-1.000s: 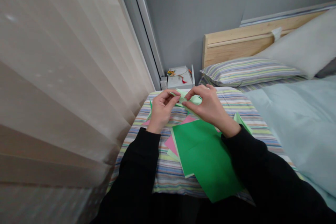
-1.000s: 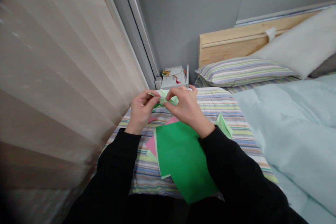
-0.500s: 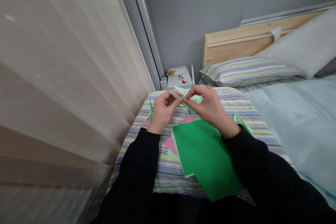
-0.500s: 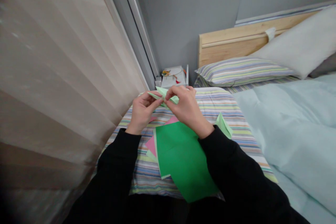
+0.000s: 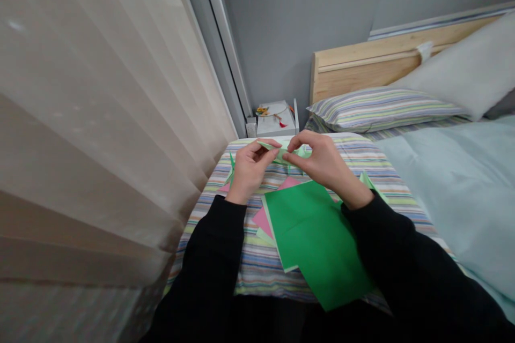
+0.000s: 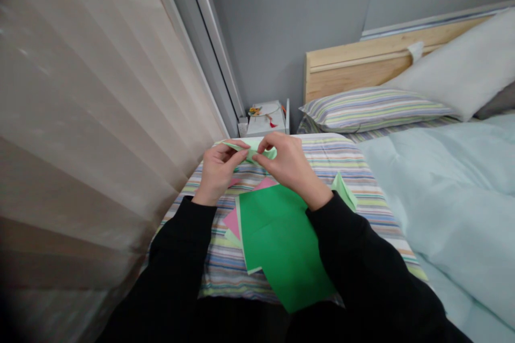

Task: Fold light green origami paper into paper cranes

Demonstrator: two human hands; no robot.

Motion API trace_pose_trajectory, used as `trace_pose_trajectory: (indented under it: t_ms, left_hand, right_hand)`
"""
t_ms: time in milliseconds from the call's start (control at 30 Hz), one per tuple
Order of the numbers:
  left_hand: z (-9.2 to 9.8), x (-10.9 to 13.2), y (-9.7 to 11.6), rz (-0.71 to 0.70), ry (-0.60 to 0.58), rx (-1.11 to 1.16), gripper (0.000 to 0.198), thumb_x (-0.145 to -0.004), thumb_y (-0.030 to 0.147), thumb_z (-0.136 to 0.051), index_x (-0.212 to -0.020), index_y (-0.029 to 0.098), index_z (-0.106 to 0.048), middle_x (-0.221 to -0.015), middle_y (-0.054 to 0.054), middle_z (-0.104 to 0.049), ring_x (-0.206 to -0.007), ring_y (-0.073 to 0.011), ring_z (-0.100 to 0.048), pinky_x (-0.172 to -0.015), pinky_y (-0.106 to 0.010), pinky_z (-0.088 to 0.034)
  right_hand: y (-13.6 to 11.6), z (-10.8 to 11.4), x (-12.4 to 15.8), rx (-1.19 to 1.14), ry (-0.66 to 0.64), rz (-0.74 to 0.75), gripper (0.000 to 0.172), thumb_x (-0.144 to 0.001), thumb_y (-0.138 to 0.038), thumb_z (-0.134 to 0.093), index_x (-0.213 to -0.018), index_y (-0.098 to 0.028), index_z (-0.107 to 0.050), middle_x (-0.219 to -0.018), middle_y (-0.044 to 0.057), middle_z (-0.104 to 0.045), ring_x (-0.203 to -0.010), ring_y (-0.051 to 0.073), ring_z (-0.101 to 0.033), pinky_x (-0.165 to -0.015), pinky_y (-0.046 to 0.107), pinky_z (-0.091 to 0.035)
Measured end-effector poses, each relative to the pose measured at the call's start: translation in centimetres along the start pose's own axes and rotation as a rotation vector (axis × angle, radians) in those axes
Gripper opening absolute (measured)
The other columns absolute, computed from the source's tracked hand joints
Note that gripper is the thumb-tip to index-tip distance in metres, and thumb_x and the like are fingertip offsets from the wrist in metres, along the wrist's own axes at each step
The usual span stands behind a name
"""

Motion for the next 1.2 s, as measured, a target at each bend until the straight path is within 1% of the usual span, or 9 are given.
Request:
trace_pose_trajectory:
  t_ms: [133, 233, 400, 667, 867, 933, 1033, 1100, 1200]
  left_hand:
    - [-0.3, 0.0, -0.1, 0.012, -0.024, 0.003, 0.007, -0.081, 0.025, -0.078, -0.085, 0.02, -0.079, -0.085, -0.003, -0.075, -0.079, -0.0155, -0.067, -0.075, -0.028, -0.053]
    - [-0.5, -0.1, -0.2, 0.034, -0.033, 0.023, 0.007, -0.081, 0.024, -0.078, -0.085, 0.019, -0.079, -0.085, -0.004, -0.075, -0.079, -0.0154, -0.067, -0.076, -0.029, -0.054]
    - [-0.8, -0.1, -0.2, 0.062, -0.051, 0.08, 0.013, -0.074, 0.025, -0.085, -0.083, 0.018, -0.077, -0.086, -0.004, -0.075, -0.082, -0.0162, -0.069, -0.082, -0.031, -0.056]
    - [-0.5, -0.2, -0.3, 0.046, -0.031, 0.059, 0.01, -0.073, 0.022, -0.084, -0.079, 0.018, -0.077, -0.082, -0.003, -0.074, -0.078, -0.0147, -0.068, -0.077, -0.029, -0.055]
    - [-0.3, 0.0, -0.5, 0.089, -0.016, 0.042, 0.013, -0.073, 0.025, -0.085, -0.079, 0.017, -0.078, -0.076, -0.003, -0.075, -0.071, -0.0145, -0.068, -0.072, -0.028, -0.055]
    - [-0.3, 0.1, -0.5, 0.099, -0.024, 0.025, 0.015, -0.072, 0.026, -0.086, -0.08, 0.017, -0.078, -0.076, -0.003, -0.075, -0.07, -0.0151, -0.068, -0.07, -0.028, -0.054]
    - [-0.3, 0.3, -0.4, 0.079, -0.049, 0.002, 0.014, -0.073, 0.026, -0.086, -0.081, 0.017, -0.079, -0.077, -0.003, -0.076, -0.07, -0.0151, -0.067, -0.069, -0.028, -0.053]
    - [-0.4, 0.3, -0.1, 0.048, -0.063, -0.022, 0.012, -0.075, 0.026, -0.085, -0.082, 0.018, -0.079, -0.078, -0.003, -0.076, -0.069, -0.0141, -0.066, -0.068, -0.027, -0.051]
    - [-0.4, 0.4, 0.5, 0.007, -0.061, -0.044, 0.015, -0.073, 0.027, -0.087, -0.083, 0.019, -0.078, -0.082, -0.002, -0.076, -0.069, -0.0131, -0.064, -0.065, -0.026, -0.048]
  right_hand:
    - [0.1, -0.3, 0.0, -0.043, -0.025, -0.017, 0.009, -0.082, -0.018, -0.074, -0.075, -0.019, -0.069, -0.084, 0.004, -0.074, -0.083, 0.022, -0.068, -0.081, 0.036, -0.048]
    - [0.2, -0.3, 0.1, -0.031, -0.009, -0.024, 0.008, -0.081, -0.016, -0.074, -0.074, -0.019, -0.071, -0.082, 0.005, -0.076, -0.081, 0.023, -0.068, -0.081, 0.037, -0.047]
    - [0.5, -0.4, 0.1, -0.031, 0.006, -0.063, 0.008, -0.079, -0.016, -0.074, -0.072, -0.019, -0.073, -0.079, 0.004, -0.077, -0.08, 0.023, -0.069, -0.08, 0.037, -0.047]
    - [0.5, -0.5, 0.1, -0.069, -0.033, -0.109, 0.007, -0.079, -0.016, -0.073, -0.073, -0.018, -0.074, -0.079, 0.005, -0.077, -0.08, 0.023, -0.07, -0.082, 0.037, -0.048]
    - [0.3, -0.7, 0.2, -0.069, -0.044, -0.111, 0.009, -0.079, -0.016, -0.071, -0.071, -0.019, -0.068, -0.077, 0.004, -0.075, -0.079, 0.024, -0.07, -0.081, 0.037, -0.048]
    - [0.0, -0.6, 0.2, -0.055, -0.022, -0.052, 0.004, -0.08, -0.016, -0.071, -0.082, -0.019, -0.068, -0.085, 0.005, -0.075, -0.086, 0.025, -0.07, -0.083, 0.039, -0.048]
    - [-0.7, -0.8, 0.2, -0.058, -0.035, 0.063, 0.02, -0.084, -0.018, -0.071, -0.104, -0.02, -0.067, -0.113, 0.01, -0.072, -0.11, 0.029, -0.066, -0.095, 0.045, -0.047]
    - [-0.8, -1.2, 0.3, -0.065, -0.088, 0.108, 0.017, -0.087, -0.019, -0.069, -0.104, -0.022, -0.067, -0.125, 0.011, -0.069, -0.122, 0.03, -0.062, -0.103, 0.048, -0.044]
    - [-0.8, -1.5, 0.4, -0.072, -0.117, 0.127, 0.007, -0.088, -0.02, -0.068, -0.095, -0.022, -0.068, -0.126, 0.011, -0.07, -0.124, 0.03, -0.062, -0.106, 0.051, -0.043]
Point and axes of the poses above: each hand's wrist, its own x-axis away from the middle knuckle, its own z-axis out of the back of the hand, y = z × x, the point moved 8 cm from there along -x, towards the middle knuckle
